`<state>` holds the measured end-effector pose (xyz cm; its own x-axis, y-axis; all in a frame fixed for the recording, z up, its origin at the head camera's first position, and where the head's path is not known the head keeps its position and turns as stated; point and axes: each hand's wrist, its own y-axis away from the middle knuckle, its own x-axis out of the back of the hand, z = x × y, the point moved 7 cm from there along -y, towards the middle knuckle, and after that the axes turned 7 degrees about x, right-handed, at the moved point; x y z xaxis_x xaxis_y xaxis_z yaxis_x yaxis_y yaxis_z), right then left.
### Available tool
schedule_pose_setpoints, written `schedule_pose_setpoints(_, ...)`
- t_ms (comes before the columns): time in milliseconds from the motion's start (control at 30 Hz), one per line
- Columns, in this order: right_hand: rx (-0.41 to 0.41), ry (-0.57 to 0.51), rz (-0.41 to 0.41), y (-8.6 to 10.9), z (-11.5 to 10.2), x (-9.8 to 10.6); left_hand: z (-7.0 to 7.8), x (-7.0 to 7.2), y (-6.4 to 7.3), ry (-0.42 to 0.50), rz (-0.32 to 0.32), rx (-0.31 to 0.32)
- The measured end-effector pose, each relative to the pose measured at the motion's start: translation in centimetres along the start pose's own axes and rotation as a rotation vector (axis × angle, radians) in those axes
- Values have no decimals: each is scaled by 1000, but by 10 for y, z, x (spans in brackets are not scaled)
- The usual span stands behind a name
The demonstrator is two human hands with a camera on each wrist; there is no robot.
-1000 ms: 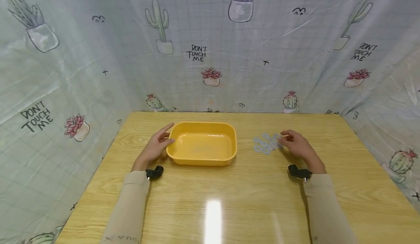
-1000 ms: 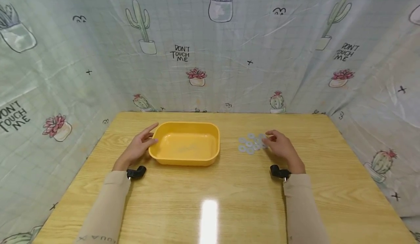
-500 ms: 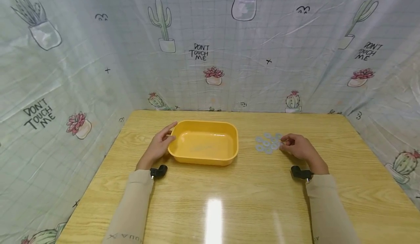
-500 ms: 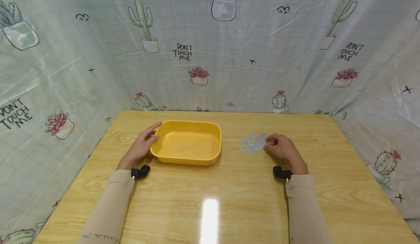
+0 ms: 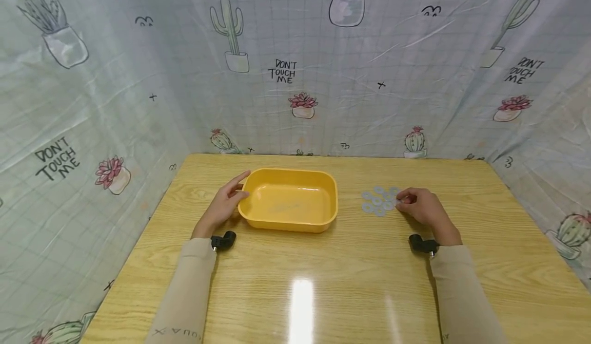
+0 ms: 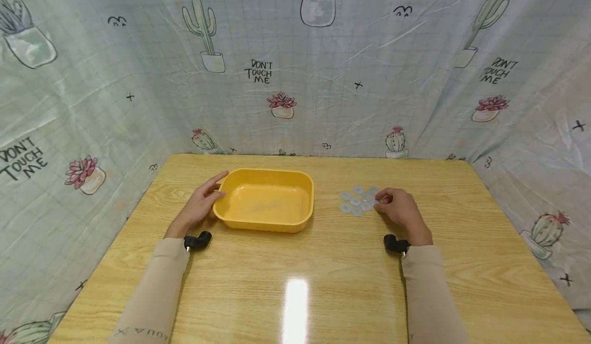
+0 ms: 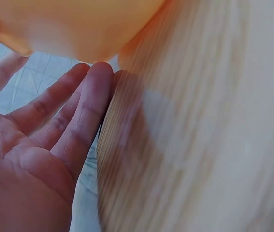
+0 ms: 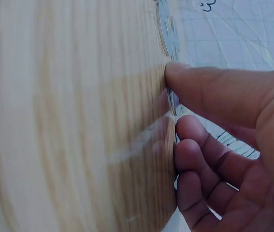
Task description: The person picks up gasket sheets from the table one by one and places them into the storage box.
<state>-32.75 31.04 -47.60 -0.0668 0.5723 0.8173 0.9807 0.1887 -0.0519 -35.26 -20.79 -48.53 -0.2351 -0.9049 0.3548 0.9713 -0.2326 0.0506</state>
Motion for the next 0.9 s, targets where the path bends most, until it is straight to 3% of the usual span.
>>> schedule_pose_setpoints(533, -24, 21, -101, -5, 0, -7, -4, -1, 0, 11, -1, 16)
schedule_pose_setpoints(900, -11, 30, -56, -5, -6, -5, -4, 1, -1, -4, 7, 28)
